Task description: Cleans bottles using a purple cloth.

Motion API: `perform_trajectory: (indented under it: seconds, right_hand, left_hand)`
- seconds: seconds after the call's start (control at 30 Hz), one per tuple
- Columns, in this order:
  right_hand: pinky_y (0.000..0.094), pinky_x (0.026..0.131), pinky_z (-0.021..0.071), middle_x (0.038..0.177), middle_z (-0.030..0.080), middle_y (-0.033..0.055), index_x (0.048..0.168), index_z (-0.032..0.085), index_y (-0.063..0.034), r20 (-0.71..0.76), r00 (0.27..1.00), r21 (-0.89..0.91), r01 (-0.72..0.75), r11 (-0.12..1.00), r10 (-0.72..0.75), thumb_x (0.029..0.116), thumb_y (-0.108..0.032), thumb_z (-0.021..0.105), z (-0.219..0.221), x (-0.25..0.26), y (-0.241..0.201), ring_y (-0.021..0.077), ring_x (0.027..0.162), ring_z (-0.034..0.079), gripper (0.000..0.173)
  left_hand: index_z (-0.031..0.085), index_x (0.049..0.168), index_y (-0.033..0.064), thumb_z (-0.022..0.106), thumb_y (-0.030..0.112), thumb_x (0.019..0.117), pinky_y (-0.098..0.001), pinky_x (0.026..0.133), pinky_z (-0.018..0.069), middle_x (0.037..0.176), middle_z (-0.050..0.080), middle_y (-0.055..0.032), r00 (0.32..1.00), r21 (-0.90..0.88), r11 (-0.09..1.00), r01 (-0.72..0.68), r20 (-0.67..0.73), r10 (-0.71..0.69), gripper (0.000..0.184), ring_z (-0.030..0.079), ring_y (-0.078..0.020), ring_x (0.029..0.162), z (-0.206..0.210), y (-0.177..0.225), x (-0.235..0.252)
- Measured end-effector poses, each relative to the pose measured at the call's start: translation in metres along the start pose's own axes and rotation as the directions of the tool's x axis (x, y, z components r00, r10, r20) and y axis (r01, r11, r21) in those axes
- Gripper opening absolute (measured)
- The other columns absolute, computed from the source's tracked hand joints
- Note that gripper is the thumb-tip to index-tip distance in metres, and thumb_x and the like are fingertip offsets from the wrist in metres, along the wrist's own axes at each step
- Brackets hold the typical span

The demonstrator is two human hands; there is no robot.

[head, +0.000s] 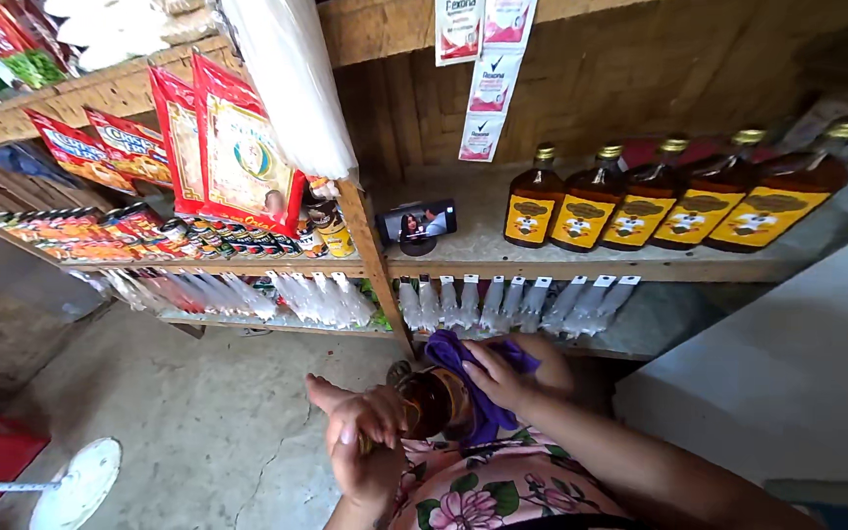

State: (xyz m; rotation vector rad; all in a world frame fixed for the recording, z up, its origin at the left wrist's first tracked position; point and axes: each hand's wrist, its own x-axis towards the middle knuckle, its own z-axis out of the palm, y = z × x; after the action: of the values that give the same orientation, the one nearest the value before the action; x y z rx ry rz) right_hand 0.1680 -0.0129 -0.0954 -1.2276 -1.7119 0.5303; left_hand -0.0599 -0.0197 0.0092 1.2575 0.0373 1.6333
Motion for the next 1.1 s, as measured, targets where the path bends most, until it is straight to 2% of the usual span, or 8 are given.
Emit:
perform_trajectory:
  seconds: [0.17, 0.23, 0.33, 0.4, 0.53, 0.63, 0.7, 1.1]
  right_hand:
    - [0.0376, 0.118, 0.0364, 0.144, 0.055, 0.0241, 0.143, 0.053, 0.0055, 0.175, 0.974, 0.117, -0.167, 0.979, 0.145, 0.1079, -0.028, 0.042, 0.002, 0.011, -0.030, 0.0273, 0.138, 0.051, 0.050]
    - [0.0381, 0.116, 0.0392, 0.139, 0.058, 0.0255, 0.139, 0.056, 0.0070, 0.122, 0.992, 0.144, -0.047, 0.988, 0.029, 0.1073, -0.027, 0.042, 0.008, 0.008, -0.058, 0.0283, 0.135, 0.054, 0.048]
    - [0.0407, 0.110, 0.0456, 0.125, 0.067, 0.0210, 0.127, 0.062, 0.0042, -0.001, 0.952, 0.104, 0.305, 0.947, -0.306, 0.1068, -0.028, 0.044, 0.019, 0.008, -0.086, 0.0277, 0.124, 0.061, 0.042]
    - [0.0396, 0.108, 0.0465, 0.122, 0.068, 0.0192, 0.126, 0.063, 0.0030, -0.032, 0.927, 0.101, 0.374, 0.922, -0.373, 0.1059, -0.030, 0.046, 0.025, 0.011, -0.084, 0.0257, 0.121, 0.062, 0.042]
    - [0.0363, 0.108, 0.0474, 0.125, 0.067, 0.0232, 0.127, 0.062, 0.0082, -0.051, 0.969, 0.086, 0.246, 0.966, -0.242, 0.1048, -0.035, 0.044, 0.027, 0.006, -0.049, 0.0245, 0.122, 0.063, 0.052]
    - [0.0384, 0.111, 0.0445, 0.131, 0.064, 0.0272, 0.132, 0.059, 0.0114, -0.019, 1.000, 0.027, 0.005, 1.000, -0.004, 0.1046, -0.022, 0.042, 0.022, -0.003, -0.021, 0.0303, 0.127, 0.061, 0.047]
    - [0.0393, 0.115, 0.0406, 0.136, 0.061, 0.0277, 0.136, 0.057, 0.0108, 0.024, 0.995, -0.009, -0.101, 0.995, 0.102, 0.1060, -0.021, 0.040, 0.017, -0.004, -0.012, 0.0325, 0.132, 0.057, 0.047]
    - [0.0366, 0.115, 0.0401, 0.136, 0.060, 0.0281, 0.136, 0.056, 0.0115, 0.025, 0.991, 0.040, -0.136, 0.990, 0.135, 0.1055, -0.019, 0.041, 0.015, -0.002, -0.010, 0.0312, 0.132, 0.057, 0.046]
  left_hand:
    - [0.062, 0.080, 0.0159, 0.046, 0.041, 0.1058, -0.0265, 0.070, 0.0529, 0.065, 0.061, 0.0040, 0.991, 0.025, 0.999, -0.035, 0.129, 0.031, 0.040, 0.062, -0.0088, 0.065, -0.007, -0.005, -0.014]
    - [0.062, 0.080, 0.0160, 0.045, 0.041, 0.1060, -0.0258, 0.070, 0.0523, 0.066, 0.061, 0.0042, 0.987, 0.034, 0.999, -0.042, 0.154, 0.037, 0.040, 0.062, -0.0082, 0.065, -0.007, -0.007, -0.017]
    - [0.065, 0.082, 0.0159, 0.046, 0.042, 0.1062, -0.0231, 0.068, 0.0534, 0.069, 0.064, 0.0043, 0.991, 0.051, 0.998, -0.029, 0.129, 0.023, 0.040, 0.064, -0.0070, 0.067, -0.009, -0.007, -0.021]
    - [0.064, 0.081, 0.0159, 0.046, 0.042, 0.1062, -0.0232, 0.066, 0.0536, 0.068, 0.063, 0.0039, 0.994, 0.050, 0.998, -0.033, 0.106, 0.028, 0.040, 0.064, -0.0074, 0.065, -0.010, -0.008, -0.022]
    - [0.064, 0.080, 0.0177, 0.047, 0.042, 0.1060, -0.0245, 0.070, 0.0530, 0.066, 0.061, 0.0059, 0.994, 0.041, 0.998, -0.042, 0.102, 0.037, 0.039, 0.062, -0.0068, 0.066, -0.011, -0.013, -0.020]
    - [0.064, 0.080, 0.0181, 0.047, 0.042, 0.1058, -0.0237, 0.068, 0.0523, 0.066, 0.061, 0.0066, 0.993, 0.034, 0.999, -0.038, 0.116, 0.034, 0.039, 0.062, -0.0059, 0.065, -0.009, -0.012, -0.018]
    - [0.064, 0.081, 0.0178, 0.047, 0.042, 0.1062, -0.0237, 0.069, 0.0524, 0.066, 0.061, 0.0065, 0.991, 0.036, 0.999, -0.039, 0.130, 0.034, 0.039, 0.062, -0.0061, 0.066, -0.008, -0.013, -0.019]
    - [0.063, 0.084, 0.0175, 0.047, 0.044, 0.1062, -0.0238, 0.071, 0.0522, 0.069, 0.062, 0.0056, 0.989, 0.064, 0.997, -0.031, 0.147, 0.022, 0.039, 0.062, -0.0066, 0.069, -0.004, -0.015, -0.017]
